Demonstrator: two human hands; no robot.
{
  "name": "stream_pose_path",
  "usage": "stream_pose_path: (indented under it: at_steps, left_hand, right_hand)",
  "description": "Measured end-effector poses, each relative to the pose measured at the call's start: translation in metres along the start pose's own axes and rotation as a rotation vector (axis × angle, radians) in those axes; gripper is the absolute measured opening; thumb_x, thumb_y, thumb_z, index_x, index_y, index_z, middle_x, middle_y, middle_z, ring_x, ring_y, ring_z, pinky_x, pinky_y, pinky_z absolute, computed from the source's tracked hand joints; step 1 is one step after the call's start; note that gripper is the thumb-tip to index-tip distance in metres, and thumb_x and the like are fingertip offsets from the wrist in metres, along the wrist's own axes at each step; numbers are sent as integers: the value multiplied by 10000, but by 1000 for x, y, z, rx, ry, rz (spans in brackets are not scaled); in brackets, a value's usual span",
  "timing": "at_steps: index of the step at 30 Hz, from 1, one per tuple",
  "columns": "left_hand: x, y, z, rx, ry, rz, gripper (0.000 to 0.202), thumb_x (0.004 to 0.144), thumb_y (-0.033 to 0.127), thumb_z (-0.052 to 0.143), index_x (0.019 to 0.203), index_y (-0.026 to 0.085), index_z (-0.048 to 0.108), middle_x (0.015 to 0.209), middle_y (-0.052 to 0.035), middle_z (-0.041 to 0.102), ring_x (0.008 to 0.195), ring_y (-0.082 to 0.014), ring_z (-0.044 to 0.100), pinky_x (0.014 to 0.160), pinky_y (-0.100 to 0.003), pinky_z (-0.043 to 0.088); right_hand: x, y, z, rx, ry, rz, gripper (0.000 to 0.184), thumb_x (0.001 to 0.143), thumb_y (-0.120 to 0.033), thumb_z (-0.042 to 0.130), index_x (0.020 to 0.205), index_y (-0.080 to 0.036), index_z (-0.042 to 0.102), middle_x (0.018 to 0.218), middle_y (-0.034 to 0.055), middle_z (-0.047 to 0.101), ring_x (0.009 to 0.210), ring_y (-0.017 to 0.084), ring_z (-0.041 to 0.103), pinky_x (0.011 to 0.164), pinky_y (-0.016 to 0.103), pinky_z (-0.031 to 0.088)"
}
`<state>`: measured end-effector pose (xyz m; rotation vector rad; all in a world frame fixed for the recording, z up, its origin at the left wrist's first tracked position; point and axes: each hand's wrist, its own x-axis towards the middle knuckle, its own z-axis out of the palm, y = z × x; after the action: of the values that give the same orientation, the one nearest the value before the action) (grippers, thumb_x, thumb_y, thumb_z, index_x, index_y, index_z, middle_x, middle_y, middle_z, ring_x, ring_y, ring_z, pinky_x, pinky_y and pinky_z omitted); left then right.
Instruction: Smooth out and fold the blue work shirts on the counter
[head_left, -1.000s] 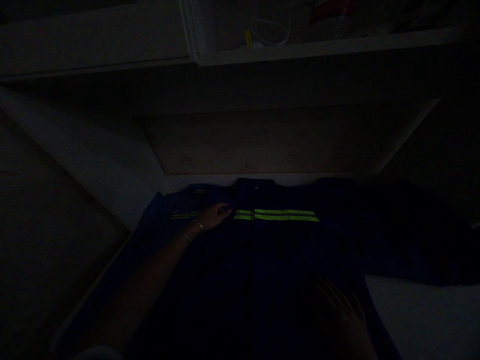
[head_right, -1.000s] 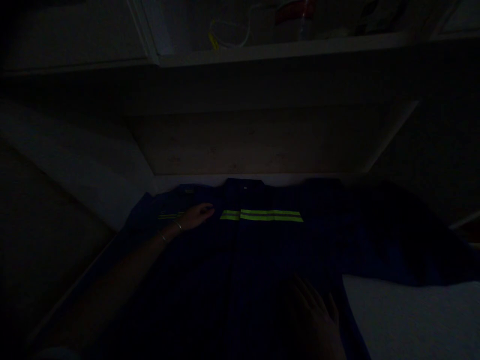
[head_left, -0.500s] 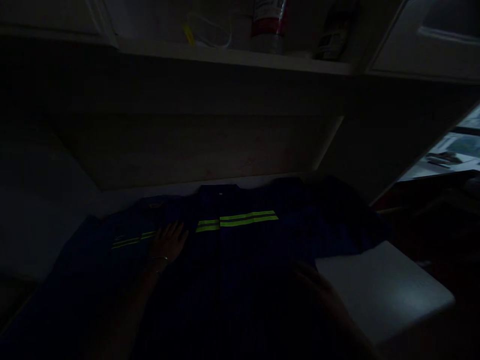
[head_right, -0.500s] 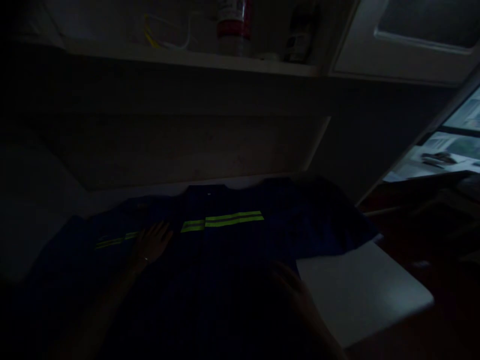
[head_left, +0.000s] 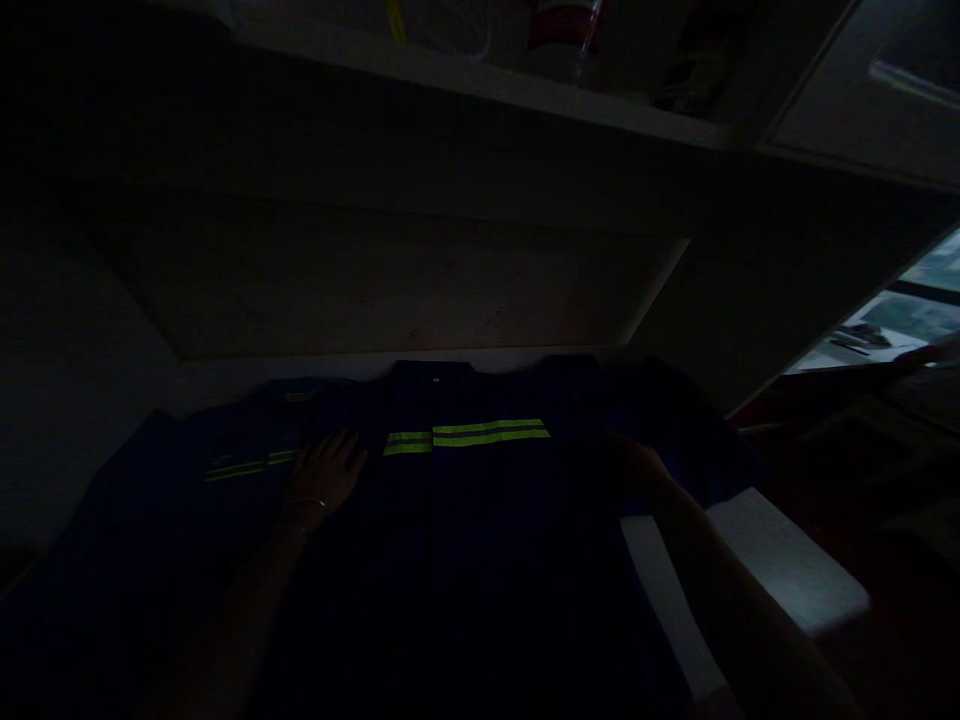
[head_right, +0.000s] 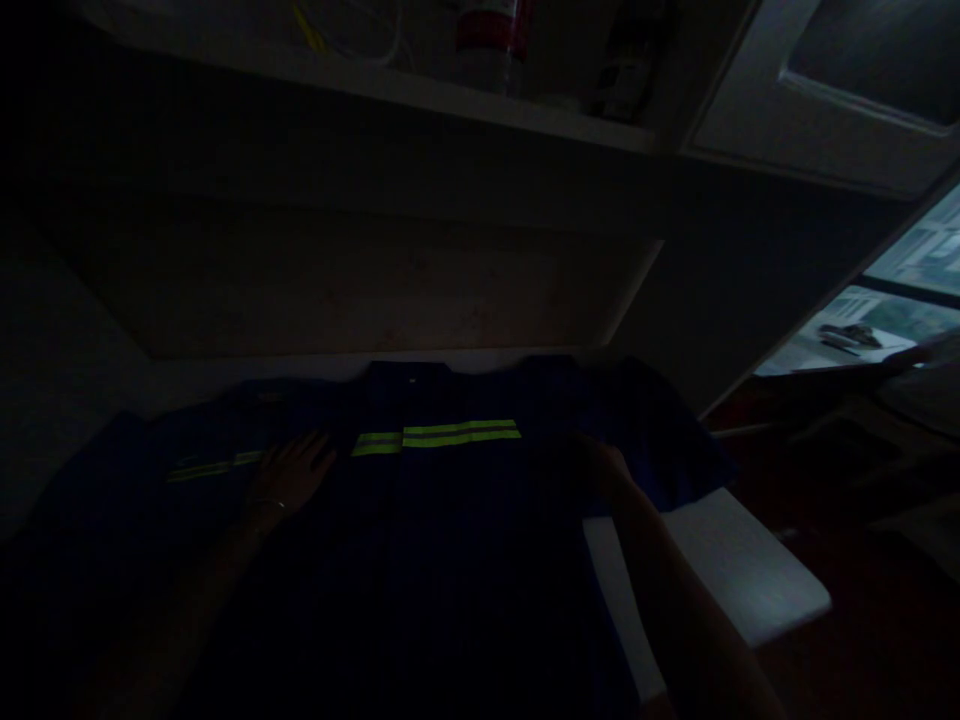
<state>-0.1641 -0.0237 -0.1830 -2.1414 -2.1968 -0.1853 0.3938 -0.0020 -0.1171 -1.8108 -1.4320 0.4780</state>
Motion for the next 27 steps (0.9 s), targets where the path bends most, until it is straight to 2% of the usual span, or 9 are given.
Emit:
stream_pose_path:
  at_steps: [3, 9, 12, 14, 16, 18, 21, 24, 27]
  left_hand:
    - [0, -1, 2, -18, 23, -13, 576, 964, 508, 295, 1435, 241, 489, 1536, -62, 441, 1392, -280, 404, 1168, -517, 207]
    - [-1, 1, 0, -35, 36, -14, 571, 971, 509, 288, 1424, 235, 501, 1521, -64, 462, 1386, -278, 410, 1169, -524, 203]
    - [-2, 2, -1, -41, 47, -21, 570, 973, 518, 288, 1420, 238, 504, 1518, -64, 467, 1386, -272, 409, 1169, -521, 204]
    - [-2, 3, -1, -44, 53, -24, 568, 974, 524, 280, 1410, 244, 514, 1511, -65, 477, 1385, -264, 411, 1172, -508, 201]
    - [-3, 3, -1, -54, 59, -25, 562, 974, 526, 279, 1400, 253, 523, 1508, -62, 482, 1381, -259, 415, 1174, -502, 195]
    - [-3, 3, 0, -59, 63, -26, 558, 973, 521, 283, 1397, 251, 527, 1506, -62, 484, 1380, -262, 416, 1175, -499, 191]
    - [-3, 3, 0, -55, 66, -21, 562, 973, 513, 287, 1405, 240, 521, 1507, -64, 484, 1380, -267, 413, 1175, -490, 190]
    - [-3, 3, -1, -64, 64, -15, 569, 974, 509, 285, 1417, 230, 509, 1514, -68, 474, 1381, -276, 411, 1172, -506, 193]
    - [-3, 3, -2, -67, 58, -19, 571, 977, 500, 278, 1421, 220, 502, 1520, -70, 465, 1382, -277, 410, 1170, -514, 196]
  right_hand:
    - [12, -9, 8, -17, -33, -5, 256, 610, -189, 747, 866, -196, 763, 843, 76, 750, 836, 281, 693, 859, 423, 530]
    - [3, -58, 45, 29, 46, -55, 486, 831, -511, 557, 1122, -154, 709, 1029, 112, 741, 929, 271, 689, 775, 382, 552]
    - [-15, -84, 62, -114, -94, -376, 405, 865, -511, 534, 1032, -206, 741, 1050, 93, 737, 962, 256, 677, 865, 400, 518]
    - [-27, -96, 71, -238, -269, -599, 354, 905, -491, 512, 1005, -248, 748, 1024, 64, 745, 954, 238, 679, 943, 430, 478]
    - [-36, -104, 77, -306, -460, -701, 350, 929, -510, 506, 1048, -275, 735, 1056, 38, 744, 979, 227, 678, 978, 431, 460]
    - [-37, -107, 83, -302, -519, -685, 397, 945, -541, 476, 1115, -269, 711, 1136, 44, 723, 1047, 223, 658, 980, 400, 472]
    - [-25, -108, 95, -267, -278, -608, 478, 983, -516, 375, 1206, -209, 666, 1236, 100, 668, 1165, 240, 595, 1033, 395, 453]
    - [-8, -105, 114, -407, -85, -564, 525, 998, -468, 322, 1367, -175, 554, 1428, 138, 527, 1333, 273, 454, 1130, 472, 345]
    - [-2, -94, 137, -673, -198, -446, 551, 1000, -475, 322, 1494, -244, 401, 1592, 109, 306, 1455, 326, 260, 1142, 620, 228]
